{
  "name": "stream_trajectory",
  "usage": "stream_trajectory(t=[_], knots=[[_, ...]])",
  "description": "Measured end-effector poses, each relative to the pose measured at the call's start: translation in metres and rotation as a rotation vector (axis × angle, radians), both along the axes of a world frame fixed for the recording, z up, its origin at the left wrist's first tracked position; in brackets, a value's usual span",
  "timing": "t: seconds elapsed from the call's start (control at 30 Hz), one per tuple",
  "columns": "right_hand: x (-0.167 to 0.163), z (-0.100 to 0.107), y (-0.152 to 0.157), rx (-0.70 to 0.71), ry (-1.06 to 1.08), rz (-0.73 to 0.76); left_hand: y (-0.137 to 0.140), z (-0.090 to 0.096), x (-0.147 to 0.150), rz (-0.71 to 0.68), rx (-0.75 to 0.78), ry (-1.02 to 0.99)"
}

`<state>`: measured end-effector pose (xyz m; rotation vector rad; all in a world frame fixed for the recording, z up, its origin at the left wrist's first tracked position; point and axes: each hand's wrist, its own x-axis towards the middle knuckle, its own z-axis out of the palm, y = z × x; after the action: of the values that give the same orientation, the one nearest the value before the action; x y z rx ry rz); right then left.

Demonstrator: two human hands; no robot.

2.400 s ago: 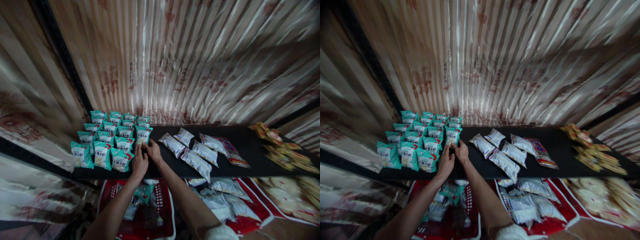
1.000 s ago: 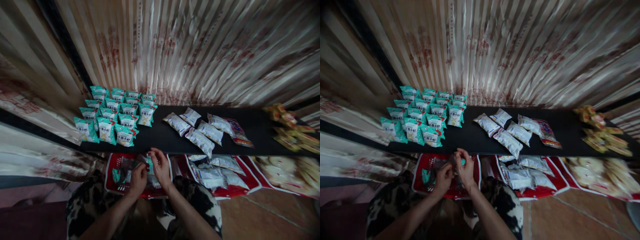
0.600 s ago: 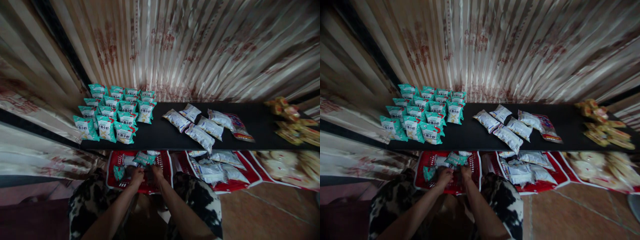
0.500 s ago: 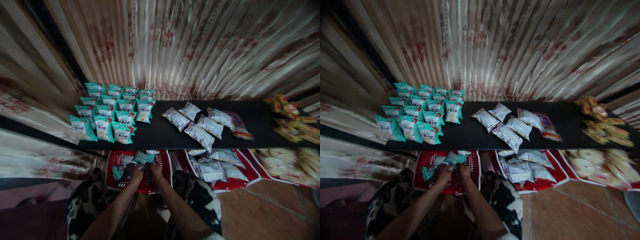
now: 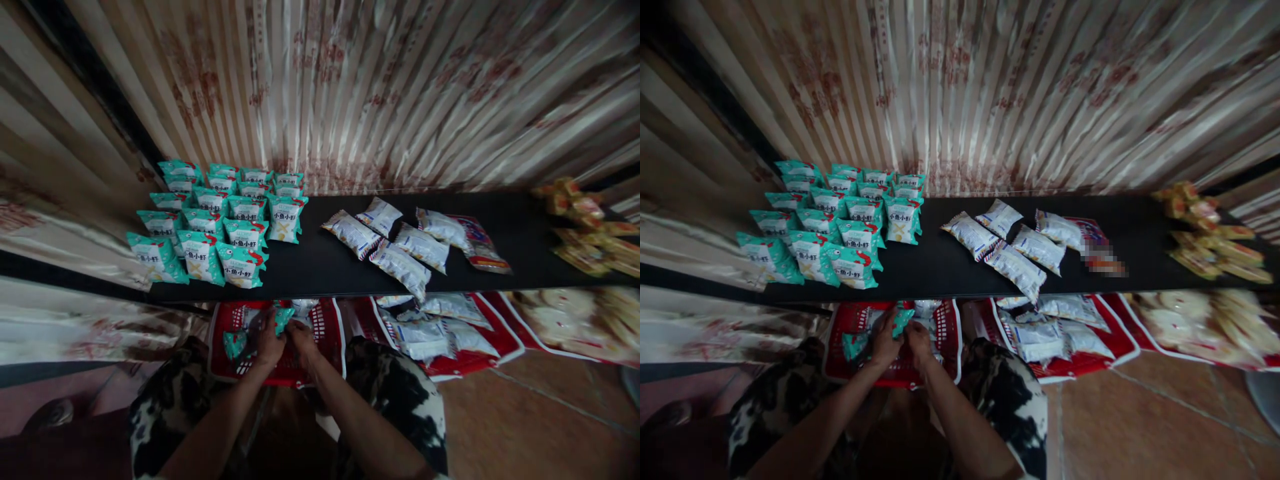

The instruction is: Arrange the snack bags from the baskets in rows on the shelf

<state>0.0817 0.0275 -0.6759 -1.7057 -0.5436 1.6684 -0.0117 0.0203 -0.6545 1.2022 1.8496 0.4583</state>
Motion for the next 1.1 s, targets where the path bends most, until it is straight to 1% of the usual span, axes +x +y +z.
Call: stream_trajectory(t=[0.17, 0.3, 0.4, 0.47, 0.53, 0.67, 0.77, 0.93, 1.03, 1.1], knots=[[-0.005, 0.026, -0.013, 0.043, -0.081, 0.065, -0.004, 0.013, -0.016, 0.03, 0.001, 0.018], [0.001, 0.045, -0.02, 0.137, -0.213, 0.134, -0.011, 0.029, -0.03, 0.044, 0.004, -0.03], [0.01, 0.058, -0.022, 0.285, -0.364, 0.209, -0.014, 0.043, -0.039, 0.024, 0.009, -0.119], [0.016, 0.069, -0.024, 0.411, -0.509, 0.317, -0.015, 0.056, -0.045, 0.0, 0.001, -0.188], [0.023, 0.081, -0.026, 0.511, -0.605, 0.435, -0.016, 0.069, -0.05, -0.034, -0.003, -0.253], [0.038, 0.108, -0.03, 0.614, -0.557, 0.607, -0.017, 0.096, -0.059, -0.112, 0.028, -0.338], [0.05, 0.126, -0.033, 0.657, -0.494, 0.688, -0.017, 0.116, -0.062, -0.175, 0.066, -0.369], [0.065, 0.152, -0.04, 0.693, -0.408, 0.762, -0.015, 0.153, -0.059, -0.372, 0.079, -0.398], [0.072, 0.166, -0.045, 0.704, -0.334, 0.784, -0.013, 0.173, -0.054, -0.421, 0.09, -0.367], [0.075, 0.173, -0.047, 0.712, -0.315, 0.77, -0.011, 0.183, -0.05, -0.455, 0.082, -0.367]])
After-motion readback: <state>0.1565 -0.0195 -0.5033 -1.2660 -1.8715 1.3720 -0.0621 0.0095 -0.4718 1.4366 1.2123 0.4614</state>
